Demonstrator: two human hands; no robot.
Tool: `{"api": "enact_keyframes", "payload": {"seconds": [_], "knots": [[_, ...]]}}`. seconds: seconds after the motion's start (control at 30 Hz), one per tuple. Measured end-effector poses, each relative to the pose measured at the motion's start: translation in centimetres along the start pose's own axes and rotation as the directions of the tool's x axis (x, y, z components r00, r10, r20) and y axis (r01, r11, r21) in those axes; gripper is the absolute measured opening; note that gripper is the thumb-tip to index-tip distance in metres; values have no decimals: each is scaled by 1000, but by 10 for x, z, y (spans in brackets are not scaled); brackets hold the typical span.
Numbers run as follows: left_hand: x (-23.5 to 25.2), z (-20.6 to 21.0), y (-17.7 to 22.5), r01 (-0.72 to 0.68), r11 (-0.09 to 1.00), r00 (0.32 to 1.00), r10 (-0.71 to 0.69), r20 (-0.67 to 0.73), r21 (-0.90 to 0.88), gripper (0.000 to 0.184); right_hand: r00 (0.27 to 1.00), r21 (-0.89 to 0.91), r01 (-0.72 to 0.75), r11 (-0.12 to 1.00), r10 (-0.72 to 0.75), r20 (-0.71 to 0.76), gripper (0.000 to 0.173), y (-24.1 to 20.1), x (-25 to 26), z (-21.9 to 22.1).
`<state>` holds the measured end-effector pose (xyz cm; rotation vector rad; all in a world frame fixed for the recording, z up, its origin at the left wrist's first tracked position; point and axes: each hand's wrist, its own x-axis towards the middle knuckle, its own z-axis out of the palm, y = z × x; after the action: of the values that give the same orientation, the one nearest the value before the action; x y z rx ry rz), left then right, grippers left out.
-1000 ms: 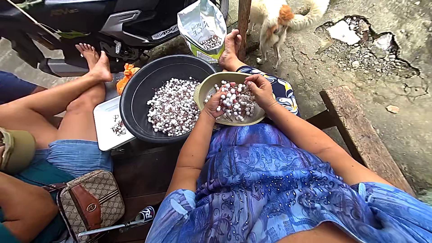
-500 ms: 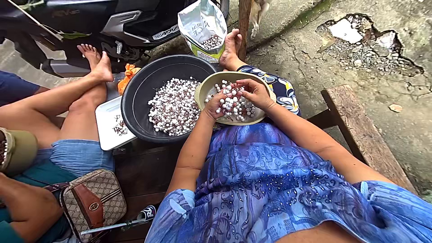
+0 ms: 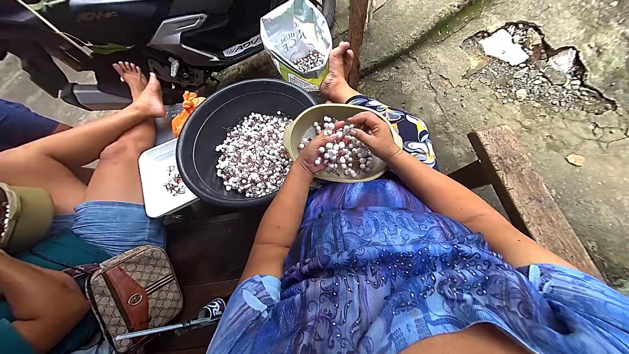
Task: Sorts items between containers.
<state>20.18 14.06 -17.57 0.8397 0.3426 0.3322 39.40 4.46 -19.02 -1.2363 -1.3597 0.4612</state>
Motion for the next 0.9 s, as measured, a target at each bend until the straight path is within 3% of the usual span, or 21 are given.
{"api": "enact_keyframes", "payload": {"seconds": [0.1, 0.23, 0.57, 0.9], "knots": [[-3, 6, 1, 37, 999, 998, -35, -54, 28, 30, 993, 5, -7, 1000, 6, 121, 30, 3, -2, 5], [-2, 7, 1, 34, 998, 997, -31, -66, 44, 32, 990, 49, -48, 998, 41, 135, 24, 0, -1, 5], [4, 6, -6, 42, 998, 987, -33, -156, 52, 28, 992, 68, -124, 990, 122, 23, 18, 6, -5, -5], [6, 7, -3, 31, 998, 991, -24, -133, 54, 38, 976, 170, -145, 975, 169, -137, 21, 5, 1, -4]]}}
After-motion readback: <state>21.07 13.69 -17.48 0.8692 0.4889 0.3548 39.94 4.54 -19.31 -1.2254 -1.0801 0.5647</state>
